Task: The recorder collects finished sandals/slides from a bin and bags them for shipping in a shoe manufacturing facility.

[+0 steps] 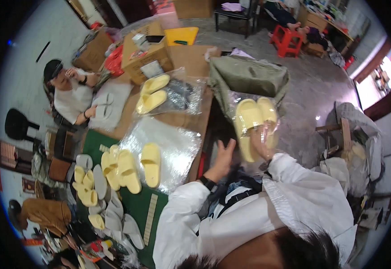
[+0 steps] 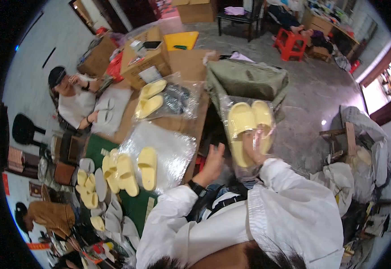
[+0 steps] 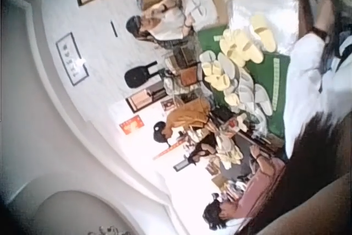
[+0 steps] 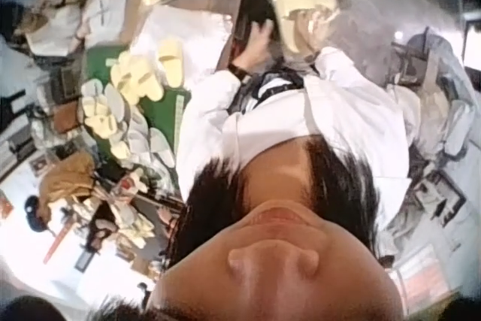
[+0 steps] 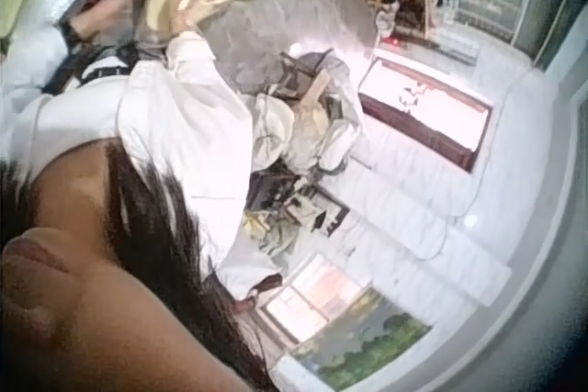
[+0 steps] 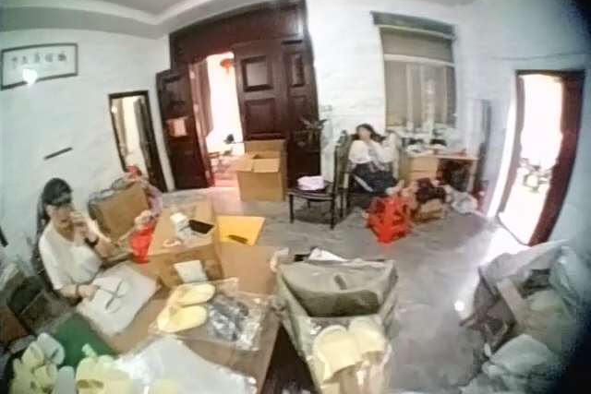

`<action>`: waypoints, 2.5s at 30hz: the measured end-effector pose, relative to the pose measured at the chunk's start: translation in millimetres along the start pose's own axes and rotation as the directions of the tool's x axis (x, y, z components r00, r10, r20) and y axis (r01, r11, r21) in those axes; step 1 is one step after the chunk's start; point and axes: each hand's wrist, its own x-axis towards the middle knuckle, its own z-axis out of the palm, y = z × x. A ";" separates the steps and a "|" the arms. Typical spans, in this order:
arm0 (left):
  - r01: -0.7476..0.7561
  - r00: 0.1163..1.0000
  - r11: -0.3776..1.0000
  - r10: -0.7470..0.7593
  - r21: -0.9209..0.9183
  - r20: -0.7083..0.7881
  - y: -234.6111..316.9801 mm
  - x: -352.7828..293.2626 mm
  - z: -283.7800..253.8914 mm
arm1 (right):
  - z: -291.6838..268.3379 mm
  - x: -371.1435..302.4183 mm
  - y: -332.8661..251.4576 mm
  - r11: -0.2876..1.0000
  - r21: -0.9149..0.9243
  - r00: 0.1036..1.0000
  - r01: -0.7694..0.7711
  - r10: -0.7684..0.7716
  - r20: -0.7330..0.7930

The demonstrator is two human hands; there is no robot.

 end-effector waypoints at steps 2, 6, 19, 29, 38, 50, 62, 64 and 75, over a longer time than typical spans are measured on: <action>0.211 0.940 0.973 -0.176 -0.091 0.293 5.7 -11.2 43.7 | 3.3 6.4 0.0 0.991 0.034 0.989 -0.131 0.128 0.072; 0.360 0.871 0.933 -0.337 0.003 0.358 0.7 16.3 73.3 | 9.3 15.3 16.2 0.919 0.085 0.905 -0.385 0.357 0.233; 0.435 0.842 0.826 -0.231 -0.359 0.488 -17.9 79.8 102.5 | 29.3 32.4 101.2 0.680 0.733 0.920 0.006 -0.291 0.262; 0.455 0.811 0.867 -0.310 -0.202 0.496 28.3 148.3 112.6 | -106.6 68.1 92.7 0.894 0.428 0.982 0.135 -0.177 0.060; 0.559 0.638 0.829 -0.415 -0.020 0.648 80.8 184.8 113.7 | -41.4 102.2 66.6 0.963 0.109 0.822 0.246 -0.267 0.503; -0.727 0.679 -0.100 -0.251 0.680 0.690 62.2 279.3 76.7 | -32.4 134.1 72.6 0.994 0.007 0.950 -0.108 0.101 0.297; -0.637 0.768 -0.417 -0.416 0.649 0.487 45.0 282.1 52.0 | -1.7 165.8 18.2 0.979 0.101 0.910 0.175 -0.200 0.364; -0.742 0.660 -0.474 -0.389 0.475 0.642 44.6 271.2 46.6 | 21.1 175.8 9.5 0.951 0.121 0.859 0.283 -0.308 0.410; -0.745 0.654 -0.344 -0.205 0.572 0.728 61.4 255.8 6.1 | 121.8 137.0 43.7 0.861 0.248 0.402 0.444 -0.439 0.804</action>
